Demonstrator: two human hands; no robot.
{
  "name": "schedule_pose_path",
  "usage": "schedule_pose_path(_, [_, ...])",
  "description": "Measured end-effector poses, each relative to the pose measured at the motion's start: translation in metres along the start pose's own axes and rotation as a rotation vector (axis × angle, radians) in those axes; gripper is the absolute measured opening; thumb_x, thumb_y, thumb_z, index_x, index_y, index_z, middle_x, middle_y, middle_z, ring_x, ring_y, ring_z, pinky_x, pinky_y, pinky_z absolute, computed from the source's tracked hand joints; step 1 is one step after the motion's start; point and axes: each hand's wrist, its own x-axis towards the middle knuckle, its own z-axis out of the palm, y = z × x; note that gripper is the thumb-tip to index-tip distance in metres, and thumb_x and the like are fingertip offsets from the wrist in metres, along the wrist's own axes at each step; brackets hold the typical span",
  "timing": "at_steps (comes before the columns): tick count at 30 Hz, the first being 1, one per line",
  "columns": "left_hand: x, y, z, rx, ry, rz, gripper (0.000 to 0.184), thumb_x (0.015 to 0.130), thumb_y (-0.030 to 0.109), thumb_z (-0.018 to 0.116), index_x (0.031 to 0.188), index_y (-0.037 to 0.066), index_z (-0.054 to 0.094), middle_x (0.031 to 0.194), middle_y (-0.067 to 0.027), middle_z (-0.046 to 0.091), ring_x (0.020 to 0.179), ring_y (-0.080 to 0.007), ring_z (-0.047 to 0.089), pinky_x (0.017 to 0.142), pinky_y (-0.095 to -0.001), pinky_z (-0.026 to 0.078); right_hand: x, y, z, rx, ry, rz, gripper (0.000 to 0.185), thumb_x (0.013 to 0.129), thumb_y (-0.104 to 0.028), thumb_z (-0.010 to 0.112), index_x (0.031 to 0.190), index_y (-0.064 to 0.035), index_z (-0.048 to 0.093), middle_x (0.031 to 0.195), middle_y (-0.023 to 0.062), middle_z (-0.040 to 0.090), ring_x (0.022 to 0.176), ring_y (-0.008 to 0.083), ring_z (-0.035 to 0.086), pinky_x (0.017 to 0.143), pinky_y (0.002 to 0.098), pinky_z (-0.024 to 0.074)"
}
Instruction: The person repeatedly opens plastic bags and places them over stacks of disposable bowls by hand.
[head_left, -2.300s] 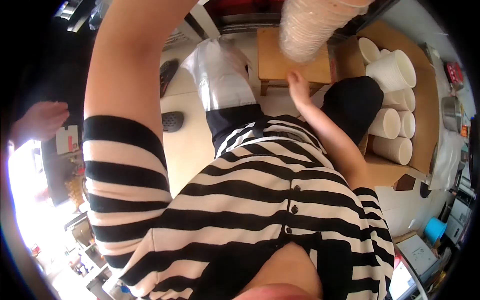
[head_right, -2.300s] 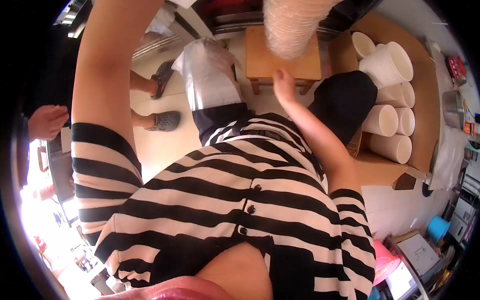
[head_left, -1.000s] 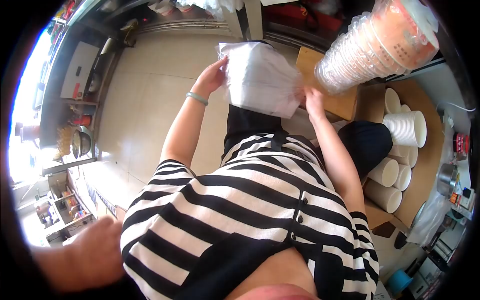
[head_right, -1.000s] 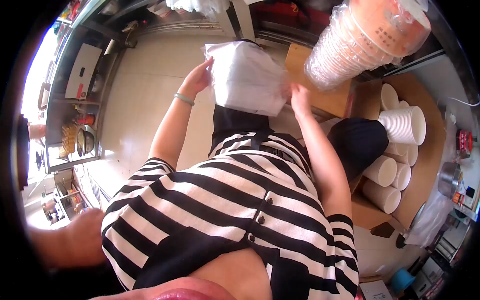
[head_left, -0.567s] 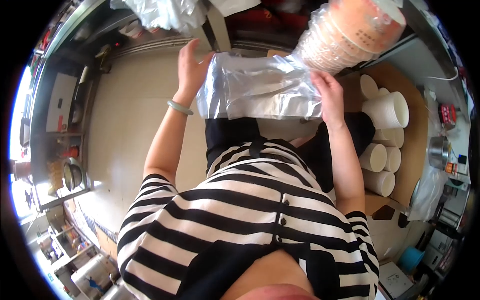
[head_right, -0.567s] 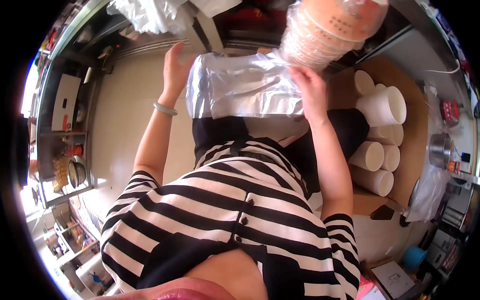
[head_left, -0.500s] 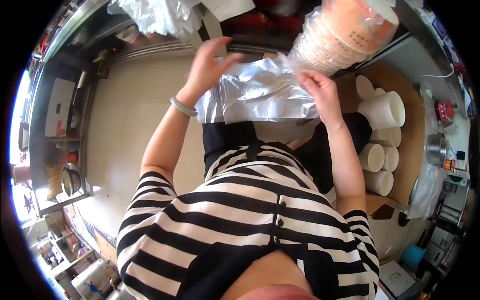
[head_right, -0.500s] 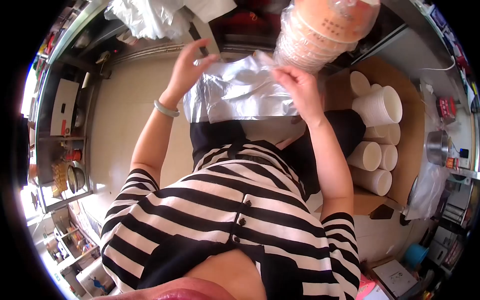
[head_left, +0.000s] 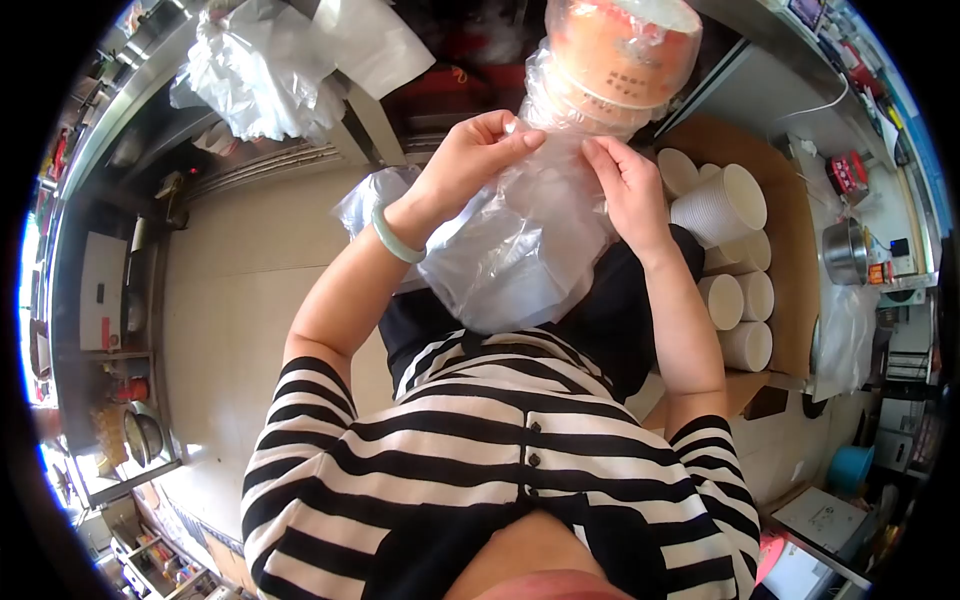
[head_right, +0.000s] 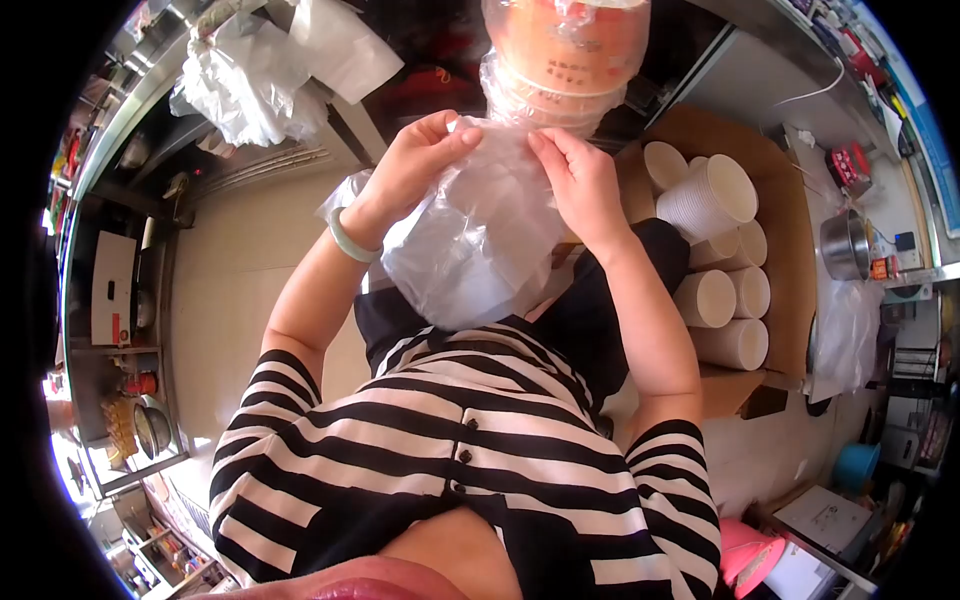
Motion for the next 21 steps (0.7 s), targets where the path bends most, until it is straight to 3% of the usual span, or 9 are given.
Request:
schedule_pose_path(5, [-0.005,0.016,0.009,-0.278,-0.010,-0.055,0.014,0.087,0.020,0.065,0.083,0.007,0.059,0.075,0.0053,0.057,0.067,-0.0029,0.051,0.059,-0.0190,0.041,0.004,0.008,-0.002,-0.001,0.145,-0.111,0.023,0.094,-0.021,0.054,0.097,0.0016,0.060,0.073,0.0014,0.061,0.059,0.0112,0.050,0.059,0.0237,0.0422])
schedule_pose_path(8, [-0.010,0.021,0.007,-0.644,-0.055,-0.107,0.004,0.086,0.008,0.060,0.086,0.008,0.056,0.083,0.0025,0.058,0.080,-0.0085,0.056,0.077,-0.0248,0.043,0.007,-0.004,-0.009,0.352,0.194,-0.094,0.024,0.094,-0.023,0.054,0.094,-0.0006,0.060,0.077,-0.0026,0.060,0.057,0.0097,0.050,0.057,0.0214,0.0407])
schedule_pose_path(9, [-0.014,0.021,0.006,-0.715,-0.085,-0.101,0.006,0.089,0.014,0.057,0.088,0.008,0.054,0.085,0.0028,0.058,0.081,-0.0089,0.056,0.077,-0.0244,0.043,0.004,-0.027,-0.019,0.555,0.241,0.104,0.022,0.094,-0.025,0.054,0.092,-0.0030,0.060,0.077,-0.0042,0.058,0.056,0.0066,0.047,0.054,0.0195,0.0379])
schedule_pose_path(10, [-0.012,0.016,0.000,-0.669,0.001,-0.104,0.008,0.090,0.016,0.055,0.088,0.009,0.054,0.085,0.0026,0.057,0.081,-0.0090,0.056,0.076,-0.0248,0.043,0.002,-0.039,-0.025,0.756,0.286,0.304,0.021,0.094,-0.026,0.055,0.090,-0.0055,0.060,0.077,-0.0057,0.056,0.054,0.0034,0.044,0.051,0.0177,0.0350])
schedule_pose_path(11, [-0.010,0.014,-0.005,-0.621,0.085,-0.105,0.010,0.091,0.018,0.053,0.087,0.009,0.054,0.085,0.0025,0.057,0.082,-0.0091,0.056,0.076,-0.0251,0.044,0.006,-0.036,-0.036,0.838,0.196,0.189,0.018,0.093,-0.027,0.056,0.089,-0.0102,0.059,0.073,-0.0059,0.055,0.051,-0.0011,0.037,0.046,0.0156,0.0269])
schedule_pose_path(13, [-0.010,0.012,-0.005,-0.445,-0.063,-0.160,0.019,0.092,0.016,0.050,0.104,0.004,0.058,0.099,-0.0017,0.061,0.093,-0.0124,0.057,0.082,-0.0284,0.045,0.005,-0.036,-0.047,0.859,0.164,0.049,0.018,0.091,-0.026,0.058,0.088,-0.0083,0.059,0.072,-0.0055,0.055,0.048,-0.0001,0.032,0.043,0.0171,0.0236])
schedule_pose_path(15, [0.002,-0.042,-0.019,0.266,-0.139,0.052,0.026,0.089,0.013,0.052,0.110,-0.002,0.057,0.107,-0.0050,0.062,0.098,-0.0151,0.057,0.086,-0.0301,0.045,-0.002,-0.054,-0.043,0.821,0.067,0.075,0.015,0.091,-0.021,0.059,0.087,-0.0071,0.060,0.070,-0.0048,0.055,0.050,0.0001,0.034,0.045,0.0163,0.0245])
schedule_pose_path(17, [-0.001,-0.048,-0.007,0.677,-0.252,0.062,0.032,0.086,0.012,0.055,0.113,-0.005,0.056,0.107,-0.0064,0.062,0.097,-0.0147,0.057,0.088,-0.0301,0.045,-0.006,-0.079,-0.038,0.811,-0.237,0.102,0.011,0.089,-0.012,0.060,0.094,-0.0029,0.065,0.079,0.0001,0.064,0.061,0.0019,0.048,0.055,0.0160,0.0374])
schedule_pose_path(21, [-0.018,-0.001,0.026,-0.231,-0.215,0.103,0.030,0.087,0.016,0.062,0.113,0.001,0.060,0.099,-0.0029,0.063,0.089,-0.0064,0.055,0.075,-0.0230,0.047,0.001,-0.077,-0.021,0.248,-0.139,-0.158,0.007,0.084,-0.004,0.065,0.089,0.0007,0.065,0.074,-0.0001,0.062,0.068,0.0023,0.053,0.059,0.0175,0.0418])
